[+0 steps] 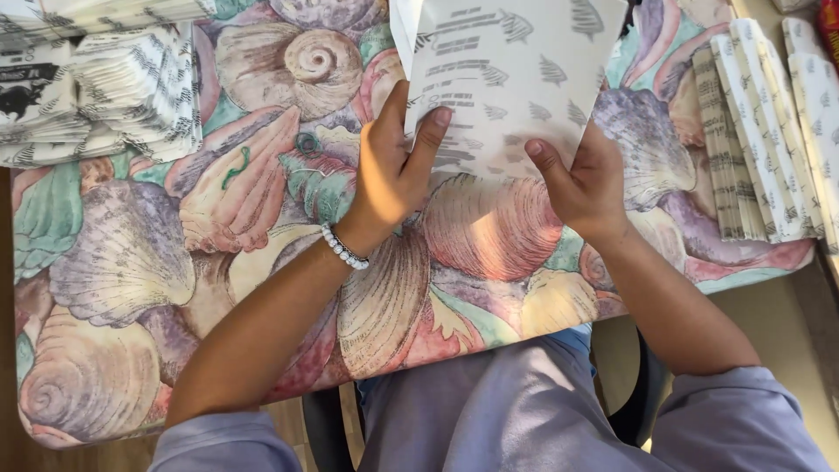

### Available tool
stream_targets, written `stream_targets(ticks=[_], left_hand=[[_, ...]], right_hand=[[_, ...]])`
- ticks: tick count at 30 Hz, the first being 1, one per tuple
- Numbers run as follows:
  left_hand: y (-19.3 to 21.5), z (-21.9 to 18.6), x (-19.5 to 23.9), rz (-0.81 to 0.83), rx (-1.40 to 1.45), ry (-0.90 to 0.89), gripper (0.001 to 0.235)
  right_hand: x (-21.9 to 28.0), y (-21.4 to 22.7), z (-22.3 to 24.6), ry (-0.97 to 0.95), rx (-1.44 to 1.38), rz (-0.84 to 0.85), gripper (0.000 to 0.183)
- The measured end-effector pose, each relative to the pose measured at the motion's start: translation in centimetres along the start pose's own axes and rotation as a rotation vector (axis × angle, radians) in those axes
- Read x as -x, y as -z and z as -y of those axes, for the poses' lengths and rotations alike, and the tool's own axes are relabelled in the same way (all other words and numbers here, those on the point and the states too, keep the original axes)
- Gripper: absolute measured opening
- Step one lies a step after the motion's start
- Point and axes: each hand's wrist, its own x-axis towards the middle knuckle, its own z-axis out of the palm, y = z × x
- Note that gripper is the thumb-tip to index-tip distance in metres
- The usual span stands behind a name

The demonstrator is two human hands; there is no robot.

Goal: Folding printed paper sheets into a triangular shape on a table.

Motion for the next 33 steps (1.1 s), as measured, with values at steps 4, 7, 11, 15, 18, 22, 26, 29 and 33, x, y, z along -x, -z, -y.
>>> stream_targets(ticks=[4,7,11,15,18,22,26,29,33], left_hand=[[0.2,-1.0,0.9,0.009,-0.002,-0.008,0.037],[1.5,-1.6,2.1,0.132,-0.020,-0.002,0.047],[4.0,-2.9,1.8,0.125,0.320,0.151,0.065],[4.5,-1.0,1.2,0.211,0.183,0.227,0.055],[3.9,0.7,0.9,0.354,-0.223,0.417,0.044],[4.4,3.0,1.9,0.337,-0.477,0.409,0.054],[4.6,3.6,1.9,0.326,-0.643,0.218,0.024],[4.5,4.6,2.2,0.336,-0.668,0.208,0.017],[4.5,6.0,2.5,0.332,-0.722,0.160,0.009]], right_hand=[[-1.1,1.9,0.9,-0.009,0.028,-0.016,0.028],[-4.0,6.6,3.0,0.137,-0.115,0.207,0.031],[-8.8,10.8,7.3,-0.060,0.169,0.776,0.068],[-12.0,7.2,7.5,-0.242,0.698,1.281,0.043],[-12.2,2.8,7.4,-0.263,0.815,1.338,0.030],[-11.6,-0.3,5.9,-0.276,0.919,1.287,0.041],[-11.4,-1.4,5.5,-0.256,0.865,1.151,0.041],[-11.0,-1.6,5.8,-0.249,0.859,1.092,0.034],[-10.2,-1.2,5.2,-0.121,0.882,0.985,0.033]])
